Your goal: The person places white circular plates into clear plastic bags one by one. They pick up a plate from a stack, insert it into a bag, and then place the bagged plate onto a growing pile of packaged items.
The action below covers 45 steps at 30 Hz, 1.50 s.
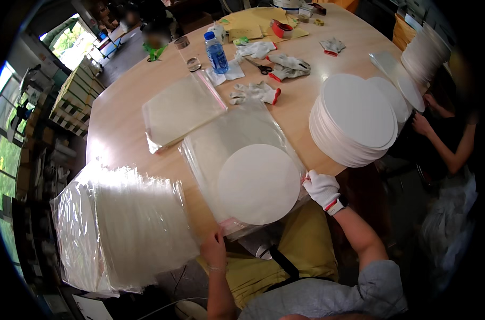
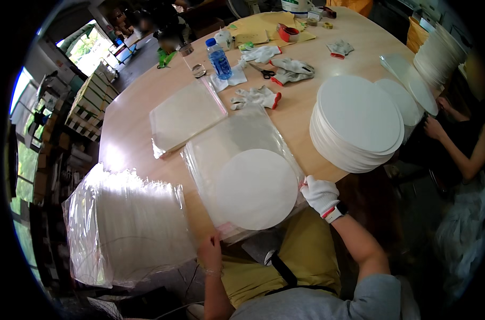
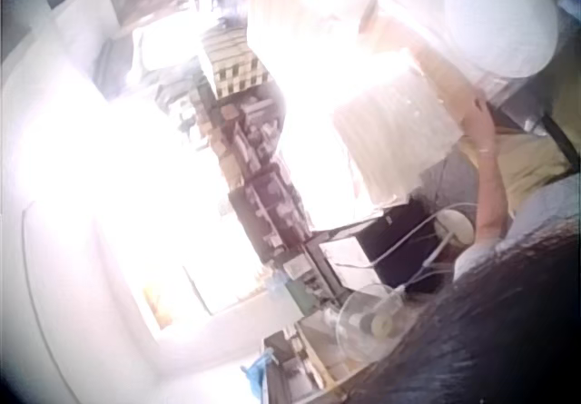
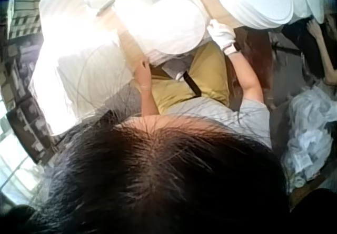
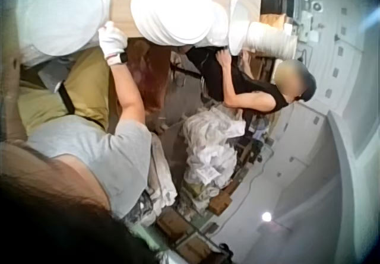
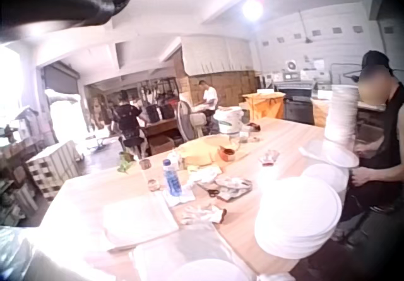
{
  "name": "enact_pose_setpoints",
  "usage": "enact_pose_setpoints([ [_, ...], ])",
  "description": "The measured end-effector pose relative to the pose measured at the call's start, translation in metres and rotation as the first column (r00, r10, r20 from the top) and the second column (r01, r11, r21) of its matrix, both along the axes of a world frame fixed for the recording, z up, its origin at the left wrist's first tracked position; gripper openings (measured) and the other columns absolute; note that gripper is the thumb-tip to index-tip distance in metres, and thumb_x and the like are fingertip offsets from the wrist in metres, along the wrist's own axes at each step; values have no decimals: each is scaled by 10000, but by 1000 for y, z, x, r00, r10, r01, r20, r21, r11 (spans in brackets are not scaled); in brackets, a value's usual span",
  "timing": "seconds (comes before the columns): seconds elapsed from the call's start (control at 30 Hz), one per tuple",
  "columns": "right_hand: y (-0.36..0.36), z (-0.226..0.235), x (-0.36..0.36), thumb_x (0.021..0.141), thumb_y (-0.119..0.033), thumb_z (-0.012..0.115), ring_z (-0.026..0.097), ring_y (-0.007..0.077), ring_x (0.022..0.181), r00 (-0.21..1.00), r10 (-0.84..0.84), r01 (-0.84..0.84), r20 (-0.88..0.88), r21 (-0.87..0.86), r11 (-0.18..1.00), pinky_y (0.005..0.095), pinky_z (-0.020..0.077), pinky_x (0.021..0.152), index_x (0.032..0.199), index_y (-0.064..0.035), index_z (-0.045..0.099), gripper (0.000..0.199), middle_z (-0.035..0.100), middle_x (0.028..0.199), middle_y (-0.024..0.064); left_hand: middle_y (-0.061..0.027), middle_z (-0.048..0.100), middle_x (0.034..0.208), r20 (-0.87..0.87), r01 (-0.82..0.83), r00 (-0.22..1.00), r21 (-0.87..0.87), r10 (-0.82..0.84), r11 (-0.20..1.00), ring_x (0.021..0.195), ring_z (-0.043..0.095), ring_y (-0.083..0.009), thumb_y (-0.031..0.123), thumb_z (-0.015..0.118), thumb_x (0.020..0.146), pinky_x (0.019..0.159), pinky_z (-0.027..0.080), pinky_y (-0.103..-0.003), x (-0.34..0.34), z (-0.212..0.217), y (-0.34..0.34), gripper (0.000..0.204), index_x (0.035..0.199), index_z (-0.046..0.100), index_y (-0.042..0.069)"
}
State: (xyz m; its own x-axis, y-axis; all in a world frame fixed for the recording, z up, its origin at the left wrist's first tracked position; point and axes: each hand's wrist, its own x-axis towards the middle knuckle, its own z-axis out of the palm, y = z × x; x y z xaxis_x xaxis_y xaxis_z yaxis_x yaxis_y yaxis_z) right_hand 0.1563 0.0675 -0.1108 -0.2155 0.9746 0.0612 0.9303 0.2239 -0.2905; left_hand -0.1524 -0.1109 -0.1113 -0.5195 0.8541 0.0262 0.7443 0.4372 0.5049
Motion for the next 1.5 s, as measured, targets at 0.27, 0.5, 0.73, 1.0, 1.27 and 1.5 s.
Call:
enact_pose_setpoints([
  [0.27, 0, -3, 0, 800, -313, 533, 579, 339, 532, 1000, 14, -13, -11, 73, 997, 483, 433, 502, 794, -126, 546, 188, 591, 588, 134, 4, 610, 796, 988, -219, 131, -58, 88, 974, 693, 588, -140, 336, 562, 896, 588, 447, -269, 83, -44, -16, 266, 897, 569, 70],
  [0.5, -1, -14, 9, 815, -342, 504, 576, 358, 549, 1000, 3, -2, -15, 78, 997, 507, 420, 508, 774, -121, 547, 229, 587, 594, 149, -74, 589, 1026, 975, -615, -224, -150, 11, 774, 919, 579, -205, 503, 403, 921, 743, 468, -389, 82, -57, -19, 440, 1081, 502, 105],
  [0.73, -4, -8, 8, 822, -352, 484, 573, 378, 576, 999, -19, 21, -29, 58, 998, 513, 421, 530, 756, -107, 538, 259, 580, 594, 157, -69, 596, 1044, 971, -432, -205, 22, -122, 901, 913, 592, -197, 235, 531, 914, 748, 487, -353, 112, -66, -2, 259, 1127, 504, 90],
  [1.0, -17, 2, 28, 839, -309, 466, 615, 337, 769, 942, 32, -94, -333, -173, 980, 445, 465, 674, 940, -79, 551, 265, 655, 829, 155, -57, 628, 945, 985, -477, -83, 95, -152, 874, 823, 622, -181, 96, 591, 866, 684, 528, -317, 96, -12, -4, 196, 1051, 555, 41],
  [1.27, -56, 21, -19, 840, -86, 505, 524, 83, 703, 478, -140, -348, -867, -334, 876, 215, 436, 670, 1292, 12, 420, 470, 581, 857, 38, -70, 641, 899, 919, -255, 185, 388, -349, 886, 760, 621, -150, 101, 616, 855, 677, 529, -271, 60, 42, -16, 213, 1038, 570, 2],
  [1.5, -65, 69, -78, 841, 22, 442, 515, 83, 778, 96, -67, -531, -993, -109, 840, 214, 438, 703, 1229, -7, 497, 392, 542, 834, -2, -51, 640, 901, 646, 3, 558, 626, -521, 780, 795, 593, -99, 49, 602, 858, 704, 492, -244, 16, 180, -62, 198, 1046, 586, -9],
])
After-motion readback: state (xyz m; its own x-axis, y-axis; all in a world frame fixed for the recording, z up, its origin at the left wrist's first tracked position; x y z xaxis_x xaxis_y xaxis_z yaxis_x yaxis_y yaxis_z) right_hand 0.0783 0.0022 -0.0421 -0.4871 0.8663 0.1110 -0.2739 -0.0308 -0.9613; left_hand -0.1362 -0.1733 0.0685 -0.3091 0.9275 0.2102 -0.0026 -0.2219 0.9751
